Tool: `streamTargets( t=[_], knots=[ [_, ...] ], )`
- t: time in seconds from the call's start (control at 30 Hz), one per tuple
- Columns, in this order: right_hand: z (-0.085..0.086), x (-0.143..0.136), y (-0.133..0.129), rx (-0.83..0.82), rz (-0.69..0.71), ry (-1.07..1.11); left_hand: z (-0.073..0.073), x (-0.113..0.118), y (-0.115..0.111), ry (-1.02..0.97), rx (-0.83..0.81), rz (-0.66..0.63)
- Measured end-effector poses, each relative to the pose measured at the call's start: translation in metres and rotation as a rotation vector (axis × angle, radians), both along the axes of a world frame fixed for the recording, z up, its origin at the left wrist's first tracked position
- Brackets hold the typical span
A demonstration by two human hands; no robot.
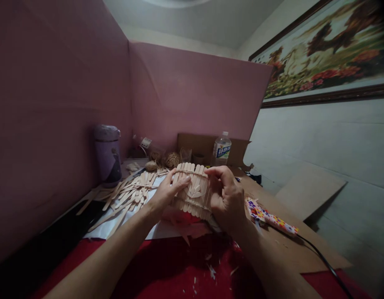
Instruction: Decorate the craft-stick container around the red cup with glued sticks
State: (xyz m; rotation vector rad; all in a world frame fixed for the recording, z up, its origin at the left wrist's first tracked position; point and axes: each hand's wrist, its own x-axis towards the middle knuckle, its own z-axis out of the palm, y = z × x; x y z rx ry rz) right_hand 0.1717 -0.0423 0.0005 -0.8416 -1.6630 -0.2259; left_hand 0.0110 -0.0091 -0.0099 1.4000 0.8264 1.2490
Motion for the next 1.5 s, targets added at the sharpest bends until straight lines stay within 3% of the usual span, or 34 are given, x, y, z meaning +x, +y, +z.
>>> streamTargets(
  t=[0.23, 0.43, 0.77, 1.1, 1.5],
  knots=[
    [0.001, -0.002, 0.000, 0.037, 0.033, 0.009, 0.000, -0.001, 0.000, -0.019, -0.002, -0.002],
    [0.001, -0.002, 0.002, -0.103, 0.121, 0.054, 0.000, 0.001, -0.001, -0.021, 0.035, -0.011],
    [-0.004, -0.006, 0.001, -0.140, 0.157, 0.057, 0.001, 0.001, -0.001, 0.019, 0.044, 0.007],
    [-0.007, -0.010, -0.003, -0.075, -0.014, -0.019, -0.002, 0.001, 0.001, 0.049, -0.012, 0.104],
    [-0.008, -0.011, -0.006, -0.027, -0.097, -0.117, -0.003, 0.001, -0.001, 0.003, 0.060, 0.014]
  ],
)
